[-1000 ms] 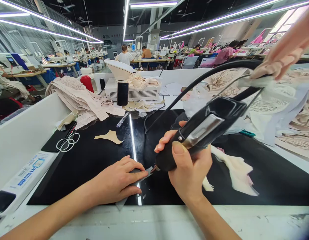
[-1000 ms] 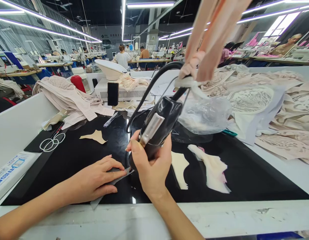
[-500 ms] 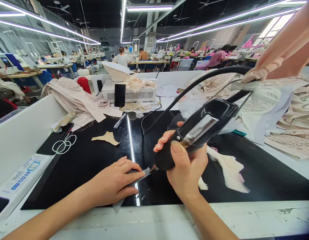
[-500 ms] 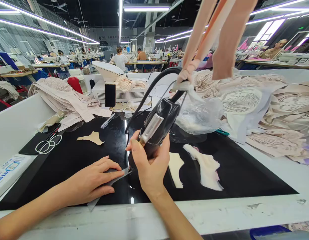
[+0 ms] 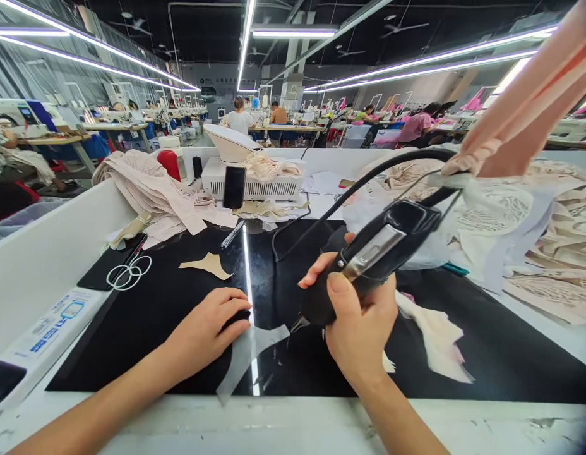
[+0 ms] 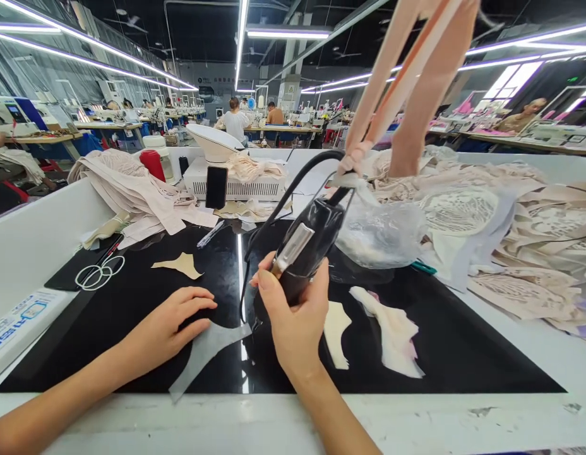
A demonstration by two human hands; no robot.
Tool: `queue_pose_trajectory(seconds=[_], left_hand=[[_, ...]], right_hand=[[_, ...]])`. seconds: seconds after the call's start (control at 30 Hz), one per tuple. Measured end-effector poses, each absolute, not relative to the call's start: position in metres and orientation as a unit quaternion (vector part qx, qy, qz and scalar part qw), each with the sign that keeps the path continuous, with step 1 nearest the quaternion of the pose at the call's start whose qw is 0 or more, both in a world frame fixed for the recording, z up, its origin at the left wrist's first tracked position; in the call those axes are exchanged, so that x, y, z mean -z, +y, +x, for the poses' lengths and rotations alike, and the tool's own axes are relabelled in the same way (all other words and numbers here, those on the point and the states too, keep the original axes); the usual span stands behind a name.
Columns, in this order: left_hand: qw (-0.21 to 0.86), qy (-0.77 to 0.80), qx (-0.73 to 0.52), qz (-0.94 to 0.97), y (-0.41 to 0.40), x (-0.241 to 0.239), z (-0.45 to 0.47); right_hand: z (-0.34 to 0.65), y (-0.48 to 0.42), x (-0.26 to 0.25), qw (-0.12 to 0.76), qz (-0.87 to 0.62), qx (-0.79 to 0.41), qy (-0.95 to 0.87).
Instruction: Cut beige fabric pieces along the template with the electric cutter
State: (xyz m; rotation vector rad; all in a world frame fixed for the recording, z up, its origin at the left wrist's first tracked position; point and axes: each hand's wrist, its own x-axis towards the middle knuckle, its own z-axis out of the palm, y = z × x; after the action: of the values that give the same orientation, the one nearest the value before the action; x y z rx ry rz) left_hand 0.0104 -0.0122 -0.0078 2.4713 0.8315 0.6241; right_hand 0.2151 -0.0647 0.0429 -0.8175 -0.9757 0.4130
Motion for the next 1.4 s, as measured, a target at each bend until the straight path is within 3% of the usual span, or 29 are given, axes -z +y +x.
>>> queue_pose_trajectory(seconds=[0.17,0.3,0.4,0.53,0.63,0.9,1.13,1.4], left_hand=[[0.197,0.302,-0.227,0.905,-0.009,0.018,0.006],[0.21,0.294,-0.232,0.903,-0.005,0.029,0.001],[0.224,0.288,-0.244,0.898,-0.001,0.039,-0.002],[0.296,0.291,-0.245,0.876,0.0,0.04,-0.001],[0.378,0.315,-0.222,0.842,-0.004,0.029,0.003],[0.519,0.344,-0.303,0.721,0.006,0.01,0.012],[0.594,0.343,-0.323,0.652,0.015,0.008,0.017],[0.511,0.422,-0.364,0.654,0.054,-0.008,0.002]], right_hand=[[0.226,-0.068,-0.048,0.733,-0.468,-0.092,-0.485],[0.228,-0.083,-0.046,0.72,-0.44,0.164,-0.511],[0.219,-0.095,-0.041,0.615,-0.403,0.235,-0.636],[0.201,-0.092,-0.031,0.417,-0.444,0.089,-0.788],[0.195,-0.079,-0.024,0.349,-0.47,-0.018,-0.811],[0.207,-0.052,-0.023,0.346,-0.5,-0.192,-0.77],[0.207,-0.03,-0.019,0.385,-0.531,-0.241,-0.715],[0.189,0.009,-0.018,0.402,-0.555,-0.21,-0.698]])
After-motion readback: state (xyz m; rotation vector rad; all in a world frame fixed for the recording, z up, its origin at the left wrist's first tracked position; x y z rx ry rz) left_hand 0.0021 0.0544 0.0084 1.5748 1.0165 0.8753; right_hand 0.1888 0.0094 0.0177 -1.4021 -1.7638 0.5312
